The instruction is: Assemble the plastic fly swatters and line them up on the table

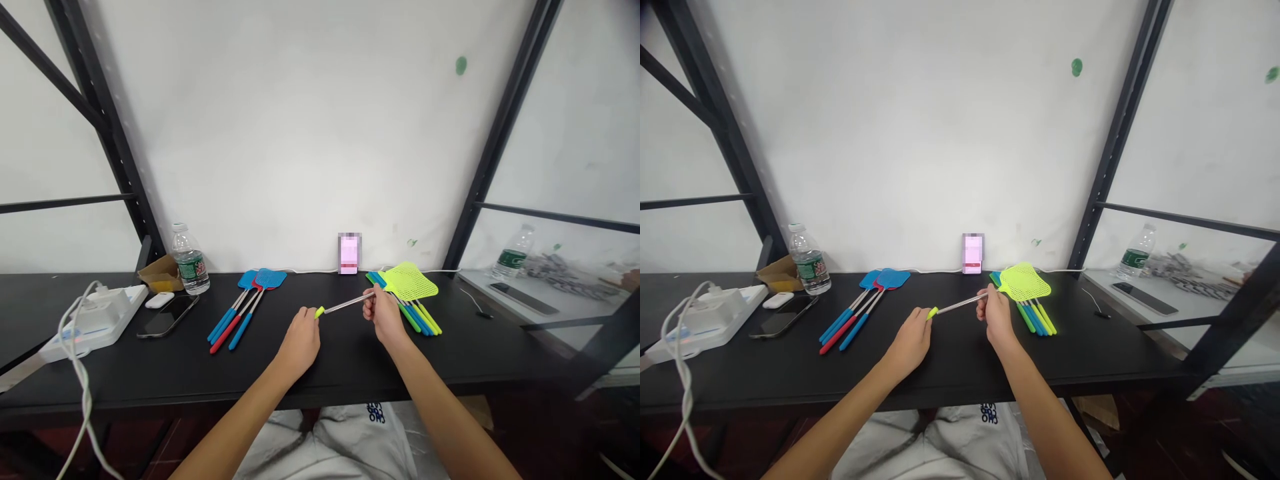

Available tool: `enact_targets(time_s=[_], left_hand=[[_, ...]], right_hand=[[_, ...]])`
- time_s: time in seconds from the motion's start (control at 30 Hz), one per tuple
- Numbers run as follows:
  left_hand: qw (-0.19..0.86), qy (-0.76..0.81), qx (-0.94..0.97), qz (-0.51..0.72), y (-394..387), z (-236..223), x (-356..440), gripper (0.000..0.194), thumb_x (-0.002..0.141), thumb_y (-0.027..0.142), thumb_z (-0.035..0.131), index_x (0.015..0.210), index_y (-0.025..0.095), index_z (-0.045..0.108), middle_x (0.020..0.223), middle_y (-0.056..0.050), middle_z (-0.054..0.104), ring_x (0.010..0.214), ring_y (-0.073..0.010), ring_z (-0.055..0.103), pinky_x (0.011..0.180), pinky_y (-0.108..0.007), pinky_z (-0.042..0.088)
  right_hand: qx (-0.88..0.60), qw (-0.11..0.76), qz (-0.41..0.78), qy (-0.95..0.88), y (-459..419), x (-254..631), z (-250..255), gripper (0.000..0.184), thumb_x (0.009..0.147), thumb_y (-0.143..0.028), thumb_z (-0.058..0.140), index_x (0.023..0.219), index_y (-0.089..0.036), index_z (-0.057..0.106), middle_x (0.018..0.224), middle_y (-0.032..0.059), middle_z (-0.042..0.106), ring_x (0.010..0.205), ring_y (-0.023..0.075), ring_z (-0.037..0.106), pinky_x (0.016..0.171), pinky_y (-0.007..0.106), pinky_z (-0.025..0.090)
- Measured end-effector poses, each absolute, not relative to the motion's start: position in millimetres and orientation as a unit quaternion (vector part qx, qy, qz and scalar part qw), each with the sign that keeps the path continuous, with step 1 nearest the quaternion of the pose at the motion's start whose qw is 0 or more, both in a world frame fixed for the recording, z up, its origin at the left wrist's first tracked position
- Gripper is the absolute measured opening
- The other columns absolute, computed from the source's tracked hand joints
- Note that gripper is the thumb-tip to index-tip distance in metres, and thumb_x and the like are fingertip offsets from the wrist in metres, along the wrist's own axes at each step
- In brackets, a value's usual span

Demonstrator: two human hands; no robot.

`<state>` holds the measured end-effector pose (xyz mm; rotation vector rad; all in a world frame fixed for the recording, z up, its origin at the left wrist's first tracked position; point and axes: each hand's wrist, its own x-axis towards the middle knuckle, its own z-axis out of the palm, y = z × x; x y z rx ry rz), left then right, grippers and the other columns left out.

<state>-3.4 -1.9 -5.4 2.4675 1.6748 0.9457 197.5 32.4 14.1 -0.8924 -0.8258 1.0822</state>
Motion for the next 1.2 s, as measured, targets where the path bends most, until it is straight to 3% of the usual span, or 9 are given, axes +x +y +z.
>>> enact_targets(time_s=[0.33,0.63,0.83,1.1,1.2], left_hand=[[-0.001,0.558,0.788,0.260,-4.5,0.7,-2.4,0.023,0.097,0.020,0.033,0.101,0.019,0.055,0.093,-0.006,0.060,0.088,-0.0202,0.058,0.076,-0.030,0.042],[-0.001,0.544,0.809,0.222,-6.1,-0.1,-3.8,0.025,0.098,0.022,0.031,0.105,0.021,0.054,0.093,-0.006,0.063,0.087,-0.0200,0.060,0.071,-0.028,0.041],[0.002,0.512,0.833,0.210,-7.7,1.0,-3.2,0.026,0.099,0.026,0.029,0.107,0.023,0.053,0.096,-0.005,0.064,0.087,-0.0191,0.062,0.068,-0.027,0.040],[-0.006,0.506,0.832,0.229,-11.8,4.0,-2.0,0.024,0.099,0.032,0.030,0.094,0.022,0.051,0.088,-0.004,0.067,0.078,-0.0191,0.064,0.064,-0.026,0.040],[-0.008,0.502,0.832,0.236,-15.2,7.1,-1.0,0.023,0.099,0.034,0.031,0.098,0.023,0.052,0.085,-0.002,0.068,0.075,-0.0191,0.065,0.062,-0.026,0.039]], right_hand=[[-0.412,0.703,0.456,-0.359,33.8,198.1,12.6,0.031,0.085,-0.046,0.054,0.073,-0.017,0.056,0.051,-0.0040,0.043,0.039,0.0084,0.039,0.036,0.021,0.028],[-0.416,0.684,0.453,-0.391,31.8,195.7,12.7,0.036,0.082,-0.051,0.058,0.070,-0.017,0.055,0.049,-0.0047,0.040,0.038,0.0078,0.038,0.036,0.021,0.027],[-0.415,0.650,0.468,-0.432,26.6,187.3,12.7,0.040,0.081,-0.055,0.058,0.072,-0.017,0.056,0.051,-0.0044,0.042,0.038,0.0076,0.039,0.035,0.020,0.027],[-0.408,0.562,0.512,-0.506,20.4,180.4,15.9,0.043,0.081,-0.057,0.057,0.076,-0.015,0.062,0.049,-0.0037,0.046,0.037,0.0081,0.041,0.036,0.020,0.027],[-0.409,0.541,0.526,-0.513,17.6,177.8,17.5,0.043,0.080,-0.056,0.058,0.074,-0.014,0.063,0.049,-0.0032,0.047,0.037,0.0081,0.042,0.036,0.020,0.027]])
